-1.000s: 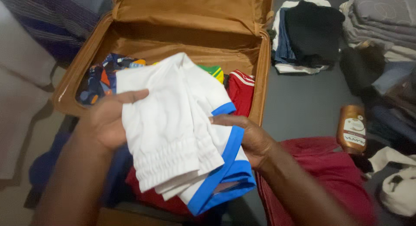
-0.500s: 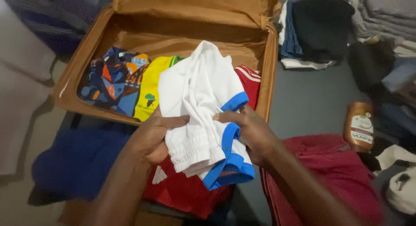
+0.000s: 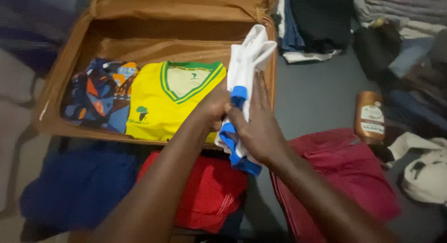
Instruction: The person packs a suitcase by folding and placing shirts, shorts, and towels inside, arranging them into layers.
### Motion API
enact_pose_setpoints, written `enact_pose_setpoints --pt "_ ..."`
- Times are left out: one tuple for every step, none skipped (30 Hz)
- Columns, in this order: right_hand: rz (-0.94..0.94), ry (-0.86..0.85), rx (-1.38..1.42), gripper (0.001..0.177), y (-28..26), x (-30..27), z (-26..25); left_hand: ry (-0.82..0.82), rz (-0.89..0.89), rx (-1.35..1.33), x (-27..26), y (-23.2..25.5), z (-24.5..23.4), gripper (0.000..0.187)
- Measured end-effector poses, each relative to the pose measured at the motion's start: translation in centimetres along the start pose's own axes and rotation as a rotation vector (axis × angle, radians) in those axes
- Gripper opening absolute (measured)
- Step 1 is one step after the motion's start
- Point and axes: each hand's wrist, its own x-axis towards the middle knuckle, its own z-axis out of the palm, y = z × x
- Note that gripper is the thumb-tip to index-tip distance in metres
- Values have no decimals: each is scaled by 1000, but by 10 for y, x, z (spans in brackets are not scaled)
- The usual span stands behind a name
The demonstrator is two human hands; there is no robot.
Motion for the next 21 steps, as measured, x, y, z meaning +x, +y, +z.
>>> enact_pose_setpoints --pt "-70 34 -81 87 6 1 1 3 -100 -105 10 -8 -3 48" --pt "-141 63 -162 83 11 1 2 10 -200 -211 19 -16 -6 46" --pt "-104 42 -155 80 17 2 2 17 -301 -316 27 -24 -10 47" --pt "-67 18 -146 77 21 6 4 -22 -314 -331 34 -32 -15 43" --pt "-31 -5 -137 75 24 9 6 -61 -327 -345 41 -40 -21 39" --pt "3 -21 -172 73 28 13 8 -97 -340 -363 46 -48 -27 35" --pt "38 -37 -207 71 31 16 11 -82 -364 -408 52 -56 -32 33" --pt "74 -54 -242 69 34 19 14 -68 -389 -454 57 -63 -38 32" --pt "70 -36 -244 68 37 22 17 -52 -413 -499 62 -69 -43 31" --pt "63 -18 -248 67 39 25 22 -49 -421 -499 68 -76 -47 31" --pt "57 0 -251 66 42 27 24 -45 -429 -499 73 -82 -51 32" --pt "51 2 -239 65 45 29 25 -40 -435 -501 77 -87 -55 32" --pt "45 4 -227 64 47 31 27 -6 -438 -501 81 -92 -58 32" --pt "39 9 -215 63 50 33 28 25 -440 -501 84 -95 -60 31" --pt "44 7 -231 63 53 34 30 56 -443 -500 87 -98 -61 31" --pt "49 3 -248 62 56 37 32 83 -416 -455 88 -98 -62 32" --pt "54 0 -264 62 61 40 35 110 -390 -410 89 -97 -63 34" --pt "39 45 -243 61 66 44 40 137 -361 -363 89 -95 -63 36" --pt "25 91 -221 60 72 50 44 186 -361 -320 90 -94 -63 33" --pt "10 136 -198 59 78 55 48 237 -360 -276 93 -92 -62 31" --pt "10 170 -137 58 86 58 50 287 -360 -232 97 -92 -62 29"
